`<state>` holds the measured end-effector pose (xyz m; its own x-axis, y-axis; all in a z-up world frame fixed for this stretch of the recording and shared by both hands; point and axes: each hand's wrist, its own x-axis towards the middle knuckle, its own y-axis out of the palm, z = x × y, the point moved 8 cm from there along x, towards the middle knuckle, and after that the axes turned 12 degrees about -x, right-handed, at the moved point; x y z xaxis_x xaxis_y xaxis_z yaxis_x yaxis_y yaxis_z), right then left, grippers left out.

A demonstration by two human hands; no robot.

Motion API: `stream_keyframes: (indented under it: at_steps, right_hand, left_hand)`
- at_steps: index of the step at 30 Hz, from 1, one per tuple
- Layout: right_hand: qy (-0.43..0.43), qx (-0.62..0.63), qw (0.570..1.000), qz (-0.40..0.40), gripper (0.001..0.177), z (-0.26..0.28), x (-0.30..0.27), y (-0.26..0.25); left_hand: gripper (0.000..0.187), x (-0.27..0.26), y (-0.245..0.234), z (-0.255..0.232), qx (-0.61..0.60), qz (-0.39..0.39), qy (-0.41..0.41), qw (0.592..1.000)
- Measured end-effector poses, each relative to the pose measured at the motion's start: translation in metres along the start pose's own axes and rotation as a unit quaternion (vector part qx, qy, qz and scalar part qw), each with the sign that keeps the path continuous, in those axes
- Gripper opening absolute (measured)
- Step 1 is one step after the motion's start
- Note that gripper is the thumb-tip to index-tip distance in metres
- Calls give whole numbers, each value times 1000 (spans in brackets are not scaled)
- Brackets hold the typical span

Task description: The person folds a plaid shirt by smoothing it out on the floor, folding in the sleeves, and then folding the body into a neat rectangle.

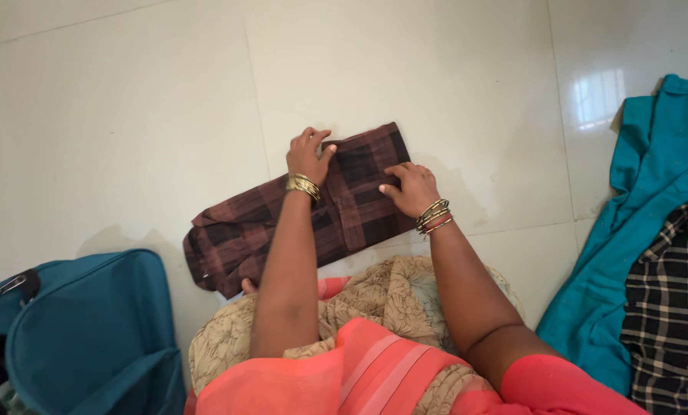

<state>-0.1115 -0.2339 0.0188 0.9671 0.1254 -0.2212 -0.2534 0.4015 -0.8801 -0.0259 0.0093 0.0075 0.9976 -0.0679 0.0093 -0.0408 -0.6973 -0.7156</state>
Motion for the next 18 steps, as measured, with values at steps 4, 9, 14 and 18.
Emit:
stream_keyframes:
  at_steps: [4, 9, 14, 18]
  right_hand:
    - [14, 0, 1000, 26, 43, -2, 0, 1]
    - [-2, 7, 1000, 11, 45, 1, -3, 2]
    - [-6, 7, 1000, 4, 45, 4, -4, 0]
    - [5, 9, 1000, 20, 46, 3, -4, 1]
  left_hand:
    - [27, 14, 9, -4, 36, 63, 8, 997]
    - [26, 13, 14, 10, 40, 105, -72, 991]
    - [26, 17, 17, 23, 49, 128, -81, 987]
    - [26, 21, 14, 19, 28, 112, -59, 992]
